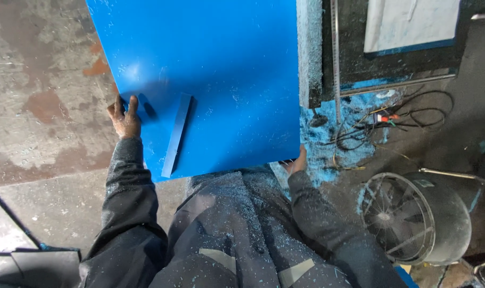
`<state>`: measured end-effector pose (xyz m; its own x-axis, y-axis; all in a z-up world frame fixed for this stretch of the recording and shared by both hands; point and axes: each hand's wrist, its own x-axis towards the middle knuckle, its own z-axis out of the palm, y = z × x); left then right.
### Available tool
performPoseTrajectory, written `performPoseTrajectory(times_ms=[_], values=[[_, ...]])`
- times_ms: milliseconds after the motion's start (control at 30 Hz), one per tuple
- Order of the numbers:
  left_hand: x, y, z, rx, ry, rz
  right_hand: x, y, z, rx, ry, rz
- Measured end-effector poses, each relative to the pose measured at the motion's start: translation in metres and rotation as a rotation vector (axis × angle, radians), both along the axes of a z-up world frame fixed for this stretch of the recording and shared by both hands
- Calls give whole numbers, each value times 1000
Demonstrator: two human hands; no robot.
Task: Cutting blue plastic sheets into smaller strips using a table saw.
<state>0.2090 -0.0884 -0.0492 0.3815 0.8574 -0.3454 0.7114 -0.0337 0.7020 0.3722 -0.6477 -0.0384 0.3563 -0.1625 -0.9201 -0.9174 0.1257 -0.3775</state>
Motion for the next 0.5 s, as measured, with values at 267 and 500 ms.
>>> performPoseTrajectory(times_ms=[267, 500], values=[[-9, 3, -16, -4, -15, -28, -25, 9, -15, -642, -338, 1236], [-12, 3, -27, -16, 5, -55, -32, 192, 15, -174, -581, 1735]])
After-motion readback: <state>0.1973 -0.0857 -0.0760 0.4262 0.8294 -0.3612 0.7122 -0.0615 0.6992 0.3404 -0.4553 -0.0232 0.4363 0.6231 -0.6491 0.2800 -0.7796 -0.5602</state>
